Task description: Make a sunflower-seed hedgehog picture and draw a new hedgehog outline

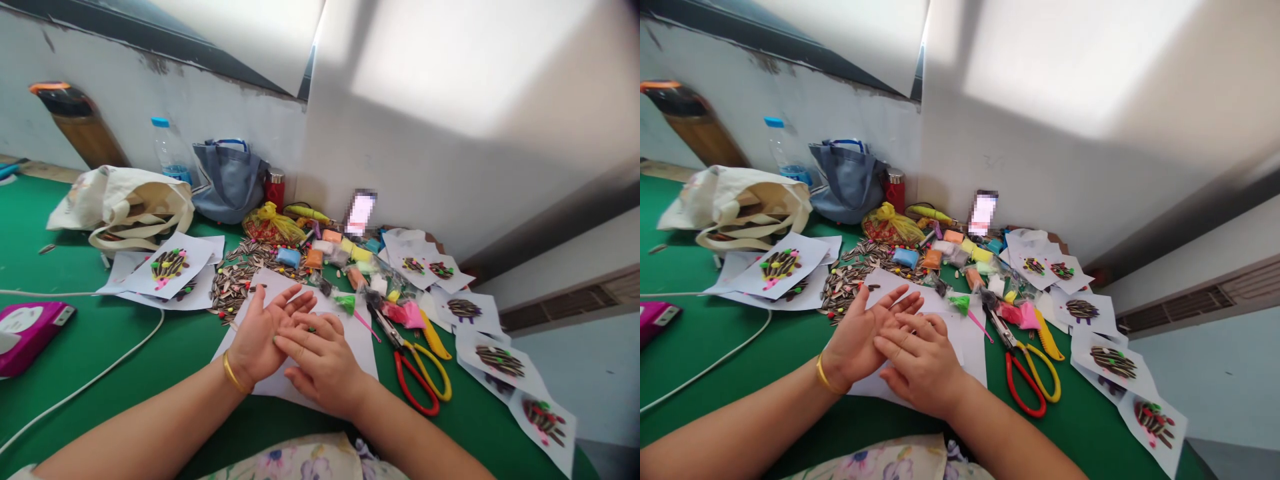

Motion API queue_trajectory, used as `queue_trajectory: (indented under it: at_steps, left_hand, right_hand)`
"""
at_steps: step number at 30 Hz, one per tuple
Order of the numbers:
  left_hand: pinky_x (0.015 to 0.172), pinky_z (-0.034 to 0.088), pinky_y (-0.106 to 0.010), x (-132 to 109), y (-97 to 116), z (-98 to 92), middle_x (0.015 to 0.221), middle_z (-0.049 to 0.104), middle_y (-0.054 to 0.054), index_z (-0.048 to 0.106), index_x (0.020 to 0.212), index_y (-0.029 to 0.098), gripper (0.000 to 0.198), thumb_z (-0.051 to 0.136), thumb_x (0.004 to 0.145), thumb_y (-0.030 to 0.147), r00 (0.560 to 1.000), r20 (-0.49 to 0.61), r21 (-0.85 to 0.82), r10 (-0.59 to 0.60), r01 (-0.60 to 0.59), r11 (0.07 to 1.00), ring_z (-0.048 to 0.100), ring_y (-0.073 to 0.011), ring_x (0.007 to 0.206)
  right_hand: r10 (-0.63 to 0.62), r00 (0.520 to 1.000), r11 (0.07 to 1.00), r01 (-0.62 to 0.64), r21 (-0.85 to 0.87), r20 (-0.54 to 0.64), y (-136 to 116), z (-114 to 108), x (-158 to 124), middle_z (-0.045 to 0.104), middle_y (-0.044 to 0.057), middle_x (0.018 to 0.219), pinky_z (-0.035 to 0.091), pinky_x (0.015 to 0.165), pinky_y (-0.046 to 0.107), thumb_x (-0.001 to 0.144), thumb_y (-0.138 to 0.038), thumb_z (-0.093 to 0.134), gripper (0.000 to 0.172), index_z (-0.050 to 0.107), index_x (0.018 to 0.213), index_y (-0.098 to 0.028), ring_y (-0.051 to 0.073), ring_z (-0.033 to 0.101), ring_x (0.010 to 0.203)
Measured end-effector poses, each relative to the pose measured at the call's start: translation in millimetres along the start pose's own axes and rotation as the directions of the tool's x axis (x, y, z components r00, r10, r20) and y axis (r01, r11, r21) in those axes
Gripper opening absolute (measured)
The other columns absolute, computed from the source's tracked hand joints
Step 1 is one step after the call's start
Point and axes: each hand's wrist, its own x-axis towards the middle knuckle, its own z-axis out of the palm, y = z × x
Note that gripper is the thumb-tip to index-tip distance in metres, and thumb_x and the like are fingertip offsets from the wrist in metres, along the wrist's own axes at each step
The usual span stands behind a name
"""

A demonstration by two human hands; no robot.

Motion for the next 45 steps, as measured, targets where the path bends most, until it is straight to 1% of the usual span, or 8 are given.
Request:
queue_trajectory:
  at_steps: [9, 12, 16, 20, 24, 28, 38, 45]
  left_hand:
    - [0.098, 0.046, -0.042, 0, -1, 1.2, 0.115, 0.063, -0.015, 0.060, 0.109, 0.017, 0.057, 0.034, 0.090, 0.064, 1.000, 0.000, -0.006, -0.012, 0.012, 1.000, 0.061, -0.0251, 0.110]
    - [0.098, 0.046, -0.043, -1, -1, 1.8, 0.113, 0.064, -0.015, 0.060, 0.109, 0.017, 0.058, 0.035, 0.090, 0.065, 1.000, 0.004, -0.016, -0.007, 0.007, 1.000, 0.062, -0.0252, 0.108]
    - [0.099, 0.046, -0.042, -1, -2, 1.9, 0.113, 0.063, -0.016, 0.060, 0.109, 0.015, 0.060, 0.034, 0.090, 0.065, 1.000, -0.013, -0.011, -0.015, 0.015, 1.000, 0.061, -0.0265, 0.110]
    - [0.099, 0.046, -0.044, -1, -5, 1.1, 0.112, 0.064, -0.017, 0.060, 0.110, 0.014, 0.060, 0.032, 0.091, 0.064, 1.000, 0.002, 0.004, 0.002, -0.002, 1.000, 0.061, -0.0275, 0.110]
    - [0.101, 0.044, -0.043, -1, -7, 0.7, 0.114, 0.063, -0.018, 0.060, 0.110, 0.013, 0.062, 0.031, 0.091, 0.064, 1.000, 0.000, 0.018, 0.000, 0.000, 1.000, 0.060, -0.0276, 0.111]
    - [0.101, 0.044, -0.044, -1, -7, 0.7, 0.112, 0.064, -0.017, 0.061, 0.110, 0.014, 0.062, 0.030, 0.091, 0.065, 1.000, 0.011, 0.023, -0.004, 0.003, 1.000, 0.060, -0.0272, 0.112]
    - [0.104, 0.042, -0.042, -2, -9, 0.2, 0.112, 0.064, -0.017, 0.062, 0.110, 0.014, 0.063, 0.030, 0.091, 0.065, 1.000, -0.001, 0.040, -0.018, 0.018, 0.999, 0.059, -0.0272, 0.111]
    - [0.103, 0.043, -0.042, -3, -12, 0.4, 0.110, 0.064, -0.016, 0.063, 0.109, 0.015, 0.062, 0.031, 0.091, 0.065, 0.999, 0.022, 0.051, -0.031, 0.030, 0.998, 0.060, -0.0262, 0.109]
  right_hand:
    - [-0.063, 0.996, 0.996, 0.067, 0.057, -0.065, -3, -4, 3, 0.069, -0.002, 0.119, 0.034, 0.102, 0.041, 0.088, -0.032, 0.057, 0.033, 0.062, 0.119, -0.027, 0.022, 0.051, 0.122]
    - [-0.108, 0.994, 0.990, 0.110, 0.090, -0.025, -3, -6, 3, 0.070, -0.003, 0.118, 0.036, 0.100, 0.039, 0.087, -0.030, 0.056, 0.031, 0.063, 0.117, -0.028, 0.020, 0.052, 0.122]
    - [-0.025, 0.999, 0.997, 0.028, 0.077, -0.048, -2, -4, 2, 0.070, 0.000, 0.117, 0.037, 0.099, 0.040, 0.087, -0.027, 0.056, 0.028, 0.064, 0.114, -0.027, 0.020, 0.055, 0.118]
    - [-0.102, 0.992, 0.986, 0.110, 0.122, -0.074, -1, -2, 2, 0.072, 0.000, 0.112, 0.038, 0.098, 0.037, 0.084, -0.022, 0.057, 0.030, 0.063, 0.114, -0.026, 0.018, 0.059, 0.113]
    - [-0.040, 0.995, 0.994, 0.049, 0.101, -0.094, 0, -2, 1, 0.071, 0.000, 0.116, 0.037, 0.099, 0.039, 0.084, -0.020, 0.058, 0.032, 0.062, 0.115, -0.025, 0.019, 0.058, 0.115]
    - [-0.111, 0.990, 0.984, 0.121, 0.128, -0.084, 0, -4, 1, 0.071, -0.002, 0.114, 0.037, 0.098, 0.038, 0.083, -0.020, 0.057, 0.033, 0.061, 0.116, -0.026, 0.018, 0.059, 0.114]
    - [-0.086, 0.993, 0.987, 0.096, 0.131, -0.082, -1, -4, 2, 0.071, 0.000, 0.114, 0.038, 0.096, 0.038, 0.085, -0.019, 0.058, 0.034, 0.060, 0.118, -0.025, 0.018, 0.058, 0.113]
    - [-0.020, 0.994, 0.996, 0.029, 0.082, -0.106, -1, 4, 2, 0.074, 0.000, 0.094, 0.040, 0.085, 0.037, 0.085, -0.018, 0.061, 0.028, 0.063, 0.112, -0.025, 0.017, 0.060, 0.091]
